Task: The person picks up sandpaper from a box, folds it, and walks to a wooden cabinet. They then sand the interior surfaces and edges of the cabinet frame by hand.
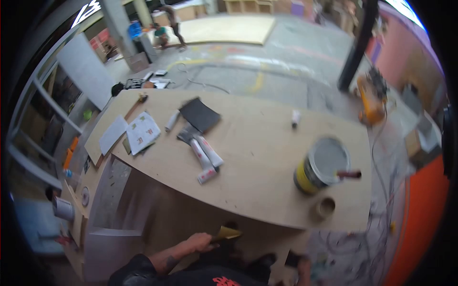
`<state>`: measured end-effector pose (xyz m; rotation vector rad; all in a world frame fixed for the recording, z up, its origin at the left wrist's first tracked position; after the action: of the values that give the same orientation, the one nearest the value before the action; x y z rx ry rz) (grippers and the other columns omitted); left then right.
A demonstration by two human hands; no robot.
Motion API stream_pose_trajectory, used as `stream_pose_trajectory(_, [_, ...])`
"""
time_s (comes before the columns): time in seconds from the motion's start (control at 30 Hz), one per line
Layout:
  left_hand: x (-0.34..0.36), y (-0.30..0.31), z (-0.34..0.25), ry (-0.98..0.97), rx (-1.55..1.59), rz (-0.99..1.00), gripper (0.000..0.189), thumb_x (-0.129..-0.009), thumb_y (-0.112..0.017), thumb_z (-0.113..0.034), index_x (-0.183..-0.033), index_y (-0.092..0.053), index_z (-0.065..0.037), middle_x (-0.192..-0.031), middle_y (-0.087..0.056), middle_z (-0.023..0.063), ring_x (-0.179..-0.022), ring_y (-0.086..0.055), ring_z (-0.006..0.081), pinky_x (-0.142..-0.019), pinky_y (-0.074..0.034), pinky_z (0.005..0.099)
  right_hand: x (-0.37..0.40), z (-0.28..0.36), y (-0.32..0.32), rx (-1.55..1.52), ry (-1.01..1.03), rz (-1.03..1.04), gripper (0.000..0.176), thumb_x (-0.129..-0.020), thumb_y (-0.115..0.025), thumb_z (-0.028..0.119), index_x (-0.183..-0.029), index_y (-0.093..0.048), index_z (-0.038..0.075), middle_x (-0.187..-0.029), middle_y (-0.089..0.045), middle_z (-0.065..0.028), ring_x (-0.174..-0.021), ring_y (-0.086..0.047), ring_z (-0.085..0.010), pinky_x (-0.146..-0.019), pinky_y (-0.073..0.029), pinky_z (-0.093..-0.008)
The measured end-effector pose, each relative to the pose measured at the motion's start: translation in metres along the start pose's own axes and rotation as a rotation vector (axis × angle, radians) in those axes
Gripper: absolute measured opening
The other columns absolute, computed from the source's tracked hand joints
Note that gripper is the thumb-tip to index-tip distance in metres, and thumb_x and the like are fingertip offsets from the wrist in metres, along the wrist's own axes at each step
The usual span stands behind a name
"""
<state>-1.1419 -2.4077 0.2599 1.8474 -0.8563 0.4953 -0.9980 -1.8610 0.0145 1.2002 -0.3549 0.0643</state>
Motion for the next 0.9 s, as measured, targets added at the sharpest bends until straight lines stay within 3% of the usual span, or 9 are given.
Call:
stream_pose_trajectory(0.07, [-0.003,0.003,-0.030,0.025,-0.098,0.085,0.054,-0.091,-0.060,-0.054,-0.106,-0.071,-0.004,-0.096,-0.070,0.0252,-0.095,-0.067,0.0429,-0.085,-0.054,0.0509,-0.002,-0.013,-0.015,-0.220,0.026,-0.084,0.030,-0.095,-0.042,0.012,-0.103,-0.066,-0.004,-0.102,-0.068,-0.0246,-0.097,-0.064,-0.0416,-0.090,-0.049,-0.0510])
stream_pose_trajectory(0.1, [-0.006,0.008,-0.044,0.053,-0.099,0.095,0.054,-0.091,-0.060,-0.054,-0.106,-0.071,-0.004,-0.096,-0.070,0.0260,-0.095,-0.067,0.0428,-0.084,-0.054,0.0513,-0.007,0.029,0.037,-0.628,-0.184,-0.050,0.029,-0.093,-0.044,0.012,-0.102,-0.066,-0.006,-0.100,-0.068,-0.0251,-0.095,-0.065,-0.0417,-0.087,-0.050,-0.0497])
stream_pose_trajectory(0.13, [-0.009,0.009,-0.059,0.081,-0.098,0.109,0.053,-0.091,-0.060,-0.054,-0.106,-0.071,-0.004,-0.096,-0.069,0.0268,-0.095,-0.066,0.0428,-0.084,-0.053,0.0516,-0.005,0.017,0.020,-0.446,-0.055,-0.149,0.028,-0.091,-0.045,0.012,-0.098,-0.066,-0.005,-0.095,-0.067,-0.0260,-0.092,-0.065,-0.0418,-0.083,-0.050,-0.0483])
stream_pose_trajectory(0.17, [-0.006,0.006,-0.074,0.060,-0.078,0.025,0.051,-0.091,-0.062,-0.052,-0.106,-0.071,-0.004,-0.096,-0.069,0.0274,-0.095,-0.066,0.0429,-0.083,-0.053,0.0518,-0.001,0.040,0.061,-0.681,-0.213,-0.100,0.026,-0.089,-0.047,0.012,-0.097,-0.066,-0.004,-0.094,-0.067,-0.0269,-0.090,-0.065,-0.0424,-0.082,-0.050,-0.0471])
stream_pose_trajectory(0.3, [-0.024,-0.020,-0.142,0.184,-0.005,-0.019,0.046,-0.091,-0.067,-0.042,-0.110,-0.068,-0.001,-0.096,-0.068,0.0287,-0.095,-0.065,0.0450,-0.082,-0.051,0.0519,0.052,-0.023,0.023,-0.852,-0.479,0.108,0.034,-0.082,-0.053,0.011,-0.110,-0.068,0.000,-0.105,-0.069,-0.0246,-0.102,-0.066,-0.0381,-0.092,-0.049,-0.0433])
stream_pose_trajectory(0.4, [-0.044,-0.057,-0.208,0.177,-0.046,0.064,0.045,-0.090,-0.068,-0.039,-0.112,-0.066,0.001,-0.098,-0.068,0.0290,-0.097,-0.064,0.0461,-0.083,-0.050,0.0517,0.100,-0.083,0.019,-0.819,-0.636,0.213,0.032,-0.082,-0.053,0.010,-0.108,-0.069,0.002,-0.094,-0.069,-0.0221,-0.092,-0.067,-0.0356,-0.085,-0.050,-0.0420])
stream_pose_trajectory(0.53, [-0.065,-0.090,-0.275,0.075,-0.106,0.156,0.044,-0.091,-0.068,-0.037,-0.111,-0.065,0.002,-0.098,-0.068,0.0291,-0.098,-0.062,0.0471,-0.083,-0.050,0.0515,0.168,-0.190,-0.028,-0.935,-0.770,-0.057,0.025,-0.082,-0.052,0.008,-0.101,-0.067,0.001,-0.076,-0.063,-0.0109,-0.071,-0.061,-0.0218,-0.068,-0.048,-0.0356])
stream_pose_trajectory(0.7, [-0.092,-0.081,-0.299,0.063,-0.151,0.169,0.045,-0.091,-0.067,-0.036,-0.115,-0.064,0.002,-0.101,-0.068,0.0284,-0.100,-0.064,0.0456,-0.085,-0.050,0.0474,0.181,-0.224,0.007,-1.104,-1.049,-0.201,0.024,-0.083,-0.051,0.005,-0.099,-0.068,0.000,-0.073,-0.058,-0.0033,-0.068,-0.054,-0.0110,-0.064,-0.045,-0.0291])
stream_pose_trajectory(0.9, [-0.127,-0.075,-0.266,0.065,-0.328,0.211,0.053,-0.091,-0.067,-0.043,-0.118,-0.062,0.003,-0.105,-0.066,0.0306,-0.102,-0.063,0.0462,-0.087,-0.049,0.0514,0.123,-0.165,-0.007,-0.998,-0.946,-0.119,0.033,-0.082,-0.055,0.010,-0.111,-0.066,-0.001,-0.085,-0.068,-0.0137,-0.081,-0.065,-0.0246,-0.075,-0.049,-0.0367])
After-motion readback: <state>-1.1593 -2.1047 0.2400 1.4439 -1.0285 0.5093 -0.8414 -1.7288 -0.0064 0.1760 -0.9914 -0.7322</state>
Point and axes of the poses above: each hand's wrist, its own x-axis away from the middle knuckle, its own y-axis out of the back of the hand, z = x × y, the point moved 3 cm from there along -x, towards the middle knuckle
